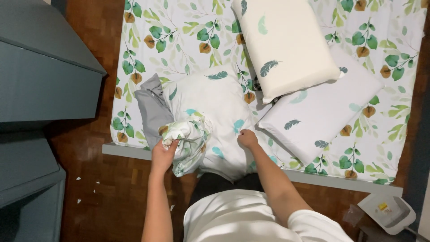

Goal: The person inserts a pillow into a pillowcase on a bed. They hold the pillowcase open, insert the pillow, and then adjust the fabric to fit the pillow properly.

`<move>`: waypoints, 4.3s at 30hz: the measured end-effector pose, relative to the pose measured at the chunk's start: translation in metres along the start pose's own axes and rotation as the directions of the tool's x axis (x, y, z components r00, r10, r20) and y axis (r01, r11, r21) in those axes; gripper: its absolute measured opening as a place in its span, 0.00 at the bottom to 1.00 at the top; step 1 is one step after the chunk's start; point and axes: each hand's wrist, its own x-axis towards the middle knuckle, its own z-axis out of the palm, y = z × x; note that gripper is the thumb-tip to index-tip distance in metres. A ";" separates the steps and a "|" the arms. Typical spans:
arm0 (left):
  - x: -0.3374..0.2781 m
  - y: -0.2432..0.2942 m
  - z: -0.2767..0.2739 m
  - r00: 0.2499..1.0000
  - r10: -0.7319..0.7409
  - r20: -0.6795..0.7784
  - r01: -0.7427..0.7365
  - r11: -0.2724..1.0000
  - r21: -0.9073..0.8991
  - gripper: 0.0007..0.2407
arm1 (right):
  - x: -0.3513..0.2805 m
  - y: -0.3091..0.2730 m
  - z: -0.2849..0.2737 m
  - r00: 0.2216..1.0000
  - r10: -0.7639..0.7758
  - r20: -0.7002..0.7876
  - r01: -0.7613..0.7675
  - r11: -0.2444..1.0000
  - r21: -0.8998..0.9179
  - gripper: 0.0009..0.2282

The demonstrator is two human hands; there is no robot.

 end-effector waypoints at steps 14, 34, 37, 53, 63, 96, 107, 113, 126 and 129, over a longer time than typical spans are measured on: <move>-0.026 0.113 0.068 0.963 0.098 0.250 -0.168 0.946 0.277 0.30 | -0.228 -0.092 -0.092 0.719 -0.413 0.560 0.418 0.900 0.126 0.07; 0.027 0.060 0.129 0.960 0.212 0.181 -0.272 0.849 0.453 0.19 | -0.182 -0.154 -0.142 0.923 -0.201 0.328 0.316 0.882 -0.350 0.20; -0.018 0.085 0.130 0.927 0.270 0.261 -0.360 0.836 0.415 0.19 | -0.175 -0.203 -0.181 0.863 -0.466 -0.198 0.363 0.843 -0.398 0.24; -0.104 0.107 0.147 0.655 0.485 0.580 -0.733 0.596 0.328 0.13 | -0.041 -0.257 -0.174 0.890 -0.446 -0.094 0.256 0.660 -0.706 0.42; 0.023 0.114 0.039 0.864 0.282 0.418 -0.492 0.655 0.573 0.24 | -0.137 -0.171 -0.269 0.867 -0.451 -0.214 0.298 0.812 -0.502 0.24; -0.047 0.201 0.073 0.660 0.716 -0.228 -0.699 0.696 0.162 0.12 | -0.181 -0.157 -0.231 0.452 -0.650 -0.611 0.178 0.737 -0.652 0.18; -0.066 0.173 0.085 0.652 0.723 -0.228 -0.740 0.672 0.017 0.13 | -0.188 -0.173 -0.198 0.530 -0.625 -0.573 0.263 0.764 -0.590 0.19; -0.064 0.193 0.101 0.536 0.816 -0.215 -0.834 0.552 0.013 0.16 | -0.233 -0.189 -0.166 0.599 -0.730 -0.327 0.421 0.636 -0.647 0.26; -0.069 0.135 0.138 0.736 0.669 0.105 -0.677 0.724 0.130 0.22 | -0.258 -0.206 -0.218 0.794 -0.581 -0.180 0.327 0.658 -0.679 0.29; -0.078 0.136 0.119 0.801 0.585 0.127 -0.598 0.784 0.163 0.27 | -0.274 -0.203 -0.263 0.863 -0.432 -0.264 0.145 0.710 -0.689 0.36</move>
